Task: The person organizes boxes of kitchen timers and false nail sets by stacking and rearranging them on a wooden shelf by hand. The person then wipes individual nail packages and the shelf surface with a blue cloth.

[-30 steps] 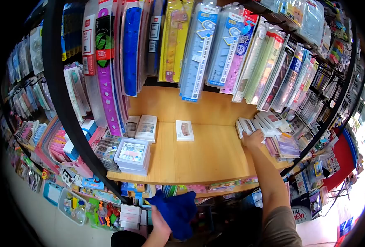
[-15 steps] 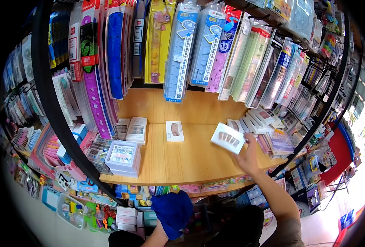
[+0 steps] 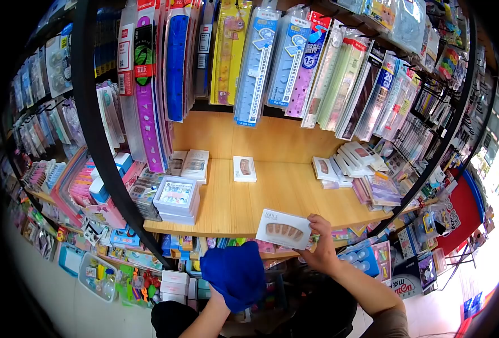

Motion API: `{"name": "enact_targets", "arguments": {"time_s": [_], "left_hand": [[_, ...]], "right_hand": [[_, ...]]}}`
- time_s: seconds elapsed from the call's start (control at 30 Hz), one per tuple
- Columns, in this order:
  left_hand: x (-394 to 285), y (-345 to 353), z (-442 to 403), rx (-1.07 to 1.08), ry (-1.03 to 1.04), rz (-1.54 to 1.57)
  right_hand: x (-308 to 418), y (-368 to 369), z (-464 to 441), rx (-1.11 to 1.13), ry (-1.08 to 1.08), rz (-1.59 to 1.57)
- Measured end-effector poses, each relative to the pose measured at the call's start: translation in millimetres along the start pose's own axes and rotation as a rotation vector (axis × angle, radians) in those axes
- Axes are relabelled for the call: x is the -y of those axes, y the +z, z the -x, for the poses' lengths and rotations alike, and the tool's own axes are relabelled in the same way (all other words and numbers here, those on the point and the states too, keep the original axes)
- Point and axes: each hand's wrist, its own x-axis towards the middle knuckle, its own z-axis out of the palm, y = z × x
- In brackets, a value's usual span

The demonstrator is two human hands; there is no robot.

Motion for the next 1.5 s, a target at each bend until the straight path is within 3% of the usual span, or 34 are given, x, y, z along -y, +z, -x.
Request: {"name": "enact_targets", "arguments": {"time_s": [0.13,0.23,0.37,0.43,0.5,0.53,0.63,0.67,0.7,0.73,0.8,0.83,0.9,0.97,1.0,1.1,1.2,1.23,1.3,1.37,1.43,1.5], "left_hand": [[5,-13,-2,-0.07,-0.02,-0.015],[10,-21,-5,-0.081,-0.052,-0.024],[19,11,20,-0.01,-0.138,0.151],[4,47,55,-0.06,-0.252,0.683],[-3,43,64,-0.107,-0.969,2.055],[2,35,65,-0.082,-0.928,2.229],[14,29,64,-0.069,-0.862,2.132],[30,42,76,-0.071,-0.768,2.269],[63,79,96,-0.002,-0.663,2.605],[48,60,80,0.057,-0.754,2.103],[15,25,59,0.014,-0.708,1.834],[-1,8,49,-0.005,-0.695,1.697],[2,25,51,-0.146,-0.591,1.925],[42,92,95,-0.18,-0.397,0.993],[18,51,72,-0.135,-0.548,0.926],[19,33,57,-0.313,-0.603,1.017],[44,54,66,-0.638,-0.71,1.595],[56,46,61,-0.513,-0.776,1.462],[66,29,50,-0.241,-1.049,1.81],[87,66,66,-0.134,-0.919,1.962],[80,51,62,0.065,-0.917,2.541],[58,21,50,0.05,-0.93,2.547]], "right_hand": [[12,1,2,0.036,-0.012,-0.011],[29,-3,-2,0.198,-0.012,0.039],[64,23,2,0.357,0.114,-0.174],[81,50,-2,0.306,0.075,-0.303],[84,72,5,0.379,0.031,-0.233],[80,79,5,0.402,0.054,-0.249],[83,89,9,0.506,0.062,-0.226],[87,90,11,0.544,0.055,-0.204],[101,89,13,0.572,0.012,-0.209],[114,93,19,0.544,-0.06,-0.219],[122,102,25,0.453,-0.144,-0.218],[121,107,24,0.399,-0.002,-0.209],[112,119,15,0.294,0.274,-0.188],[84,143,20,0.08,0.351,-0.246],[68,166,34,0.081,0.475,-0.52],[75,193,69,0.139,0.489,-0.69],[125,164,56,0.222,0.603,-0.794],[129,153,48,0.305,0.763,-1.005],[129,128,27,0.474,1.086,-1.42],[125,124,13,0.515,1.199,-1.515],[116,115,0,0.47,1.239,-1.731],[108,107,-7,0.406,1.269,-1.704]]}}
